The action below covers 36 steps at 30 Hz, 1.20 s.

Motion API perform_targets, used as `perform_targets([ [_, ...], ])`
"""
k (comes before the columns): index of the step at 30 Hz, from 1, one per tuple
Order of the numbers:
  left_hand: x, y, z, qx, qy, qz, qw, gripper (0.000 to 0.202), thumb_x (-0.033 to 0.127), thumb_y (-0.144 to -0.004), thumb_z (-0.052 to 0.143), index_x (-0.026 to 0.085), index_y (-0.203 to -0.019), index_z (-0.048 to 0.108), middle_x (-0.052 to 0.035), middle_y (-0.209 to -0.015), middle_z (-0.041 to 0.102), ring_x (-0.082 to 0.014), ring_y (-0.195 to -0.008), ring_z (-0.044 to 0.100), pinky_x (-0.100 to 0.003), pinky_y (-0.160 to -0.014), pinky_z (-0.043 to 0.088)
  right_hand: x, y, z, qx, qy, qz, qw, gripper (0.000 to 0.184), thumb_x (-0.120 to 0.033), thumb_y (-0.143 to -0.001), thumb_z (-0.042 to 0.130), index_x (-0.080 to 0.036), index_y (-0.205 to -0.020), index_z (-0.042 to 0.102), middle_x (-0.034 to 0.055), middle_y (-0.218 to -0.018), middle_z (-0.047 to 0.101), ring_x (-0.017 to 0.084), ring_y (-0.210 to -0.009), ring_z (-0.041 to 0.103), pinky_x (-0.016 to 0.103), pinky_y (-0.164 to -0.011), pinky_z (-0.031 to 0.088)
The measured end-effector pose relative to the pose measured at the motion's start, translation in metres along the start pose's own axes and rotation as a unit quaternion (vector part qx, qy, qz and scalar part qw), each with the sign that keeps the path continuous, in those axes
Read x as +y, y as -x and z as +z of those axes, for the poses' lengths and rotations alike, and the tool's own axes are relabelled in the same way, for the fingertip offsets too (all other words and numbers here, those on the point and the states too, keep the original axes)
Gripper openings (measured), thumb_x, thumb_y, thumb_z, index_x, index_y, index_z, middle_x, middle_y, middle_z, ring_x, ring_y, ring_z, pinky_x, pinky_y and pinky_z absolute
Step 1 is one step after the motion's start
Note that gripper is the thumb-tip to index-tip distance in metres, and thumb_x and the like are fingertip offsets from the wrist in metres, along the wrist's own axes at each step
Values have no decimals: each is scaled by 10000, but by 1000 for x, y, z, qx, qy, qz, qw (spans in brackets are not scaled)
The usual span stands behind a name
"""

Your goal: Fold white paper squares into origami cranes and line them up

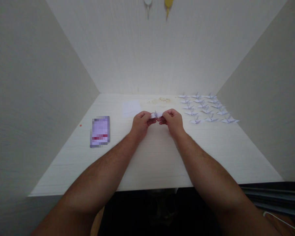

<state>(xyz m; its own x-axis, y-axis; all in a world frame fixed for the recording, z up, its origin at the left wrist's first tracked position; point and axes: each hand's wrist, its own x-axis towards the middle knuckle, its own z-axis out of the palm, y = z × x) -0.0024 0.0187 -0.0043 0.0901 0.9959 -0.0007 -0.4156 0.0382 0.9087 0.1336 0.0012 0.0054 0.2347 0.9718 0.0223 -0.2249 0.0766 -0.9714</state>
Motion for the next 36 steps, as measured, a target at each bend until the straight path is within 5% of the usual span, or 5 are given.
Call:
perform_targets([
  [5, 6, 3, 0, -19, 43, -31, 998, 163, 230, -665, 704, 164, -699, 560, 1, -708, 639, -106, -674, 648, -236, -664, 530, 0, 0, -1, 4, -20, -10, 1000, 236, -251, -671, 679, -218, -816, 496, -59, -562, 614, 117, -497, 613, 241, -499, 527],
  [10, 9, 3, 1, -25, 39, -42, 998, 146, 234, -664, 701, 165, -730, 590, 5, -728, 641, -97, -667, 631, -236, -666, 530, 0, 0, -3, -56, -28, -13, 998, 155, -247, -654, 658, -197, -797, 622, -57, -538, 601, 99, -488, 568, 252, -531, 532],
  [23, 5, 3, -3, 23, -234, 92, 968, 250, 307, -680, 771, 153, -875, 743, -39, -705, 717, -150, -653, 649, -281, -655, 524, 4, 2, -6, -56, 208, -104, 971, 147, -304, -735, 669, -204, -824, 609, -31, -633, 642, 121, -536, 605, 242, -514, 468],
  [28, 10, -3, -12, -63, -264, 40, 962, 175, 306, -686, 757, 151, -756, 716, -59, -674, 707, -162, -629, 656, -283, -616, 508, -2, -1, -15, -144, 319, -93, 932, 214, -331, -810, 620, -184, -656, 643, 3, -531, 619, 118, -497, 573, 226, -476, 406],
  [36, 19, 0, -18, -203, -96, -100, 969, 249, 357, -695, 767, 175, -665, 600, -26, -618, 643, -108, -491, 554, -230, -473, 395, -14, 0, -19, -235, 88, 11, 968, 241, -386, -712, 713, -182, -668, 593, -29, -567, 613, 79, -444, 511, 205, -435, 394],
])
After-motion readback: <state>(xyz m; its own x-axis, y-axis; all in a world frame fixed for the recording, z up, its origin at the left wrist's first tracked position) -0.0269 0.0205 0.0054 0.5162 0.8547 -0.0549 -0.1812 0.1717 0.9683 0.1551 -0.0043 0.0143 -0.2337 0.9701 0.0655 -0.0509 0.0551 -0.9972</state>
